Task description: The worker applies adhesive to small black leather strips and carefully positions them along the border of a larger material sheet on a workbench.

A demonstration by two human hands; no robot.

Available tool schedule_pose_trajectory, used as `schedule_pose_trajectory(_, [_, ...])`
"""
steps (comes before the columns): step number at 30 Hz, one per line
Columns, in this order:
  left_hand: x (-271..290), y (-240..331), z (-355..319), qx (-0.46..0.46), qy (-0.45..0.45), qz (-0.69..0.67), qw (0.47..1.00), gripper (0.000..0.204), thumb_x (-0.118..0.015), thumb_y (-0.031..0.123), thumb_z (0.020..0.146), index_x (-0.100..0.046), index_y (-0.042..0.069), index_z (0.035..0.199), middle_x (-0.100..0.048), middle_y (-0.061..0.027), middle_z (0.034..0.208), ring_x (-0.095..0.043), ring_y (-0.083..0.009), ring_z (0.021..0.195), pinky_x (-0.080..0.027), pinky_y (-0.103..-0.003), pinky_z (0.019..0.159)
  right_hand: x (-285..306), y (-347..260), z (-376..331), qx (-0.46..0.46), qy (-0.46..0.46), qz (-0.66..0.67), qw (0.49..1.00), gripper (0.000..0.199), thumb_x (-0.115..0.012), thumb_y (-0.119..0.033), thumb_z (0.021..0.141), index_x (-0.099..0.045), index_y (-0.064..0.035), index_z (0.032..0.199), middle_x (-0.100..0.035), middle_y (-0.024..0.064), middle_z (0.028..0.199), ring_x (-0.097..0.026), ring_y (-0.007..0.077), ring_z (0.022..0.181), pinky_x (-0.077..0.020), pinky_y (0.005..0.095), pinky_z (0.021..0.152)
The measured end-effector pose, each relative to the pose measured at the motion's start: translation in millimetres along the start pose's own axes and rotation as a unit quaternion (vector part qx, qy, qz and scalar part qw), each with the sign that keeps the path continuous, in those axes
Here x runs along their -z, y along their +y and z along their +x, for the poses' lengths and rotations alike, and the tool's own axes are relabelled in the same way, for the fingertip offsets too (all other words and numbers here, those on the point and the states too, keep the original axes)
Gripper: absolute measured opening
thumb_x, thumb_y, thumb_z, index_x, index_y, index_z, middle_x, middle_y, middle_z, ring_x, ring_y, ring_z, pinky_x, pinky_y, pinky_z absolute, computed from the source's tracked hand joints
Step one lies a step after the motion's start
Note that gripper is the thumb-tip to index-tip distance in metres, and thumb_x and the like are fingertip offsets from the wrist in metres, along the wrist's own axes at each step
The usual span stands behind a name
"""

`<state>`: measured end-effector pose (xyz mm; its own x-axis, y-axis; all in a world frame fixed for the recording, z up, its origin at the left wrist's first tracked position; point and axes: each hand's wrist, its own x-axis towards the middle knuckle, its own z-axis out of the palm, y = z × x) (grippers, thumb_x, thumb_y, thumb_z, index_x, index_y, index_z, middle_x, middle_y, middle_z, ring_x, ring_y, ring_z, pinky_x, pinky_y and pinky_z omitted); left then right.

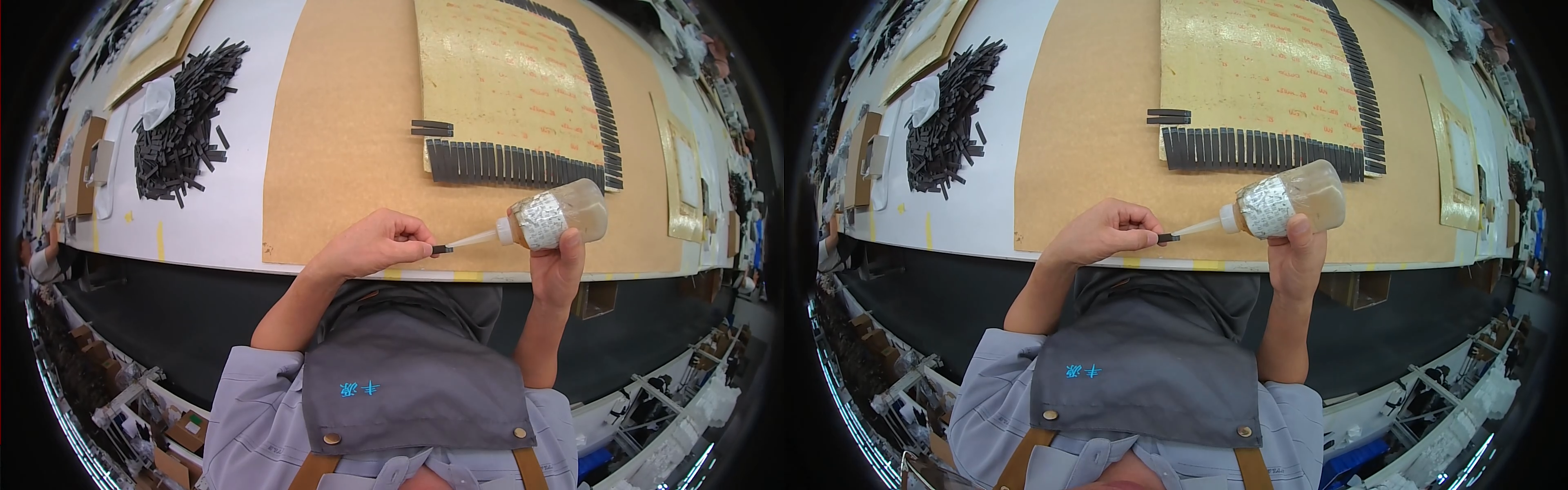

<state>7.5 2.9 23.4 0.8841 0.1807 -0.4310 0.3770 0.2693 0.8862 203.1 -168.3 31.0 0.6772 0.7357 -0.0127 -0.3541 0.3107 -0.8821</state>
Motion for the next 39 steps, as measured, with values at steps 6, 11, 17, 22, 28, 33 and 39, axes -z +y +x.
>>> schedule_pose_trajectory(6, [0.2, 1.6, -0.2, 0.000, -0.001, -0.002, 1.000, 0.015, -0.059, 0.013, 0.083, -0.062, -0.002, 0.086, -0.054, 0.0040, 0.072, -0.045, -0.0022, 0.066, -0.035, -0.018, 0.059, -1.1, 0.0, 0.2, -0.003, 0.006, -0.006, 1.000, 0.066, -0.067, -0.038, 0.079, -0.038, 0.0014, 0.124, -0.052, 0.0084, 0.112, -0.055, 0.0173, 0.101, -0.0469, 0.0329, 0.087])
schedule_pose_trajectory(11, [-1.5, 3.2, -1.0, 0.000, 0.013, -0.025, 1.000, 0.016, -0.059, 0.014, 0.083, -0.062, -0.001, 0.087, -0.054, 0.0045, 0.071, -0.044, -0.0016, 0.065, -0.034, -0.017, 0.057, 0.7, 0.0, 0.2, -0.004, 0.009, -0.009, 1.000, 0.067, -0.067, -0.038, 0.079, -0.038, 0.0017, 0.124, -0.052, 0.0083, 0.112, -0.055, 0.0171, 0.100, -0.0474, 0.0325, 0.085])
schedule_pose_trajectory(17, [-1.0, 6.4, -1.6, 0.003, 0.020, -0.042, 0.999, 0.015, -0.059, 0.014, 0.083, -0.063, 0.000, 0.087, -0.052, 0.0056, 0.069, -0.040, -0.0005, 0.061, -0.030, -0.017, 0.053, 5.8, -0.3, -1.5, -0.004, -0.020, -0.016, 1.000, 0.064, -0.065, -0.038, 0.081, -0.038, 0.0015, 0.124, -0.052, 0.0085, 0.113, -0.054, 0.0169, 0.102, -0.0456, 0.0320, 0.086])
schedule_pose_trajectory(22, [-1.3, 5.9, -2.5, 0.003, 0.012, -0.044, 0.999, 0.015, -0.059, 0.014, 0.083, -0.063, 0.000, 0.086, -0.051, 0.0060, 0.068, -0.039, -0.0003, 0.059, -0.029, -0.017, 0.051, 7.5, 0.1, 1.0, 0.014, -0.007, 0.014, 1.000, 0.060, -0.063, -0.035, 0.083, -0.038, 0.0010, 0.125, -0.051, 0.0085, 0.115, -0.053, 0.0175, 0.105, -0.0440, 0.0334, 0.090])
schedule_pose_trajectory(28, [-1.3, 6.7, -2.2, 0.010, 0.007, -0.049, 0.999, 0.015, -0.059, 0.014, 0.083, -0.063, 0.000, 0.087, -0.049, 0.0066, 0.064, -0.037, -0.0006, 0.056, -0.026, -0.018, 0.049, 2.2, -0.3, -0.6, 0.015, 0.004, 0.011, 1.000, 0.061, -0.063, -0.035, 0.082, -0.038, 0.0011, 0.125, -0.051, 0.0088, 0.115, -0.053, 0.0178, 0.105, -0.0444, 0.0336, 0.090])
schedule_pose_trajectory(33, [1.1, 1.7, -0.7, 0.016, 0.011, -0.086, 0.996, 0.014, -0.058, 0.014, 0.083, -0.063, 0.001, 0.087, -0.048, 0.0054, 0.061, -0.037, -0.0016, 0.054, -0.027, -0.018, 0.048, 15.2, 0.8, -2.0, 0.010, -0.025, -0.055, 0.998, 0.062, -0.058, -0.041, 0.084, -0.038, -0.0001, 0.127, -0.053, 0.0110, 0.116, -0.054, 0.0254, 0.107, -0.0443, 0.0468, 0.093])
schedule_pose_trajectory(39, [-3.4, 0.1, 1.9, -0.003, 0.066, -0.114, 0.991, 0.015, -0.061, 0.014, 0.082, -0.061, 0.000, 0.088, -0.050, 0.0032, 0.062, -0.043, -0.0026, 0.055, -0.033, -0.017, 0.049, 11.7, -4.3, -1.6, -0.029, -0.095, 0.099, 0.990, 0.068, -0.055, -0.052, 0.082, -0.039, -0.0029, 0.126, -0.053, 0.0106, 0.114, -0.054, 0.0256, 0.105, -0.0427, 0.0473, 0.091])
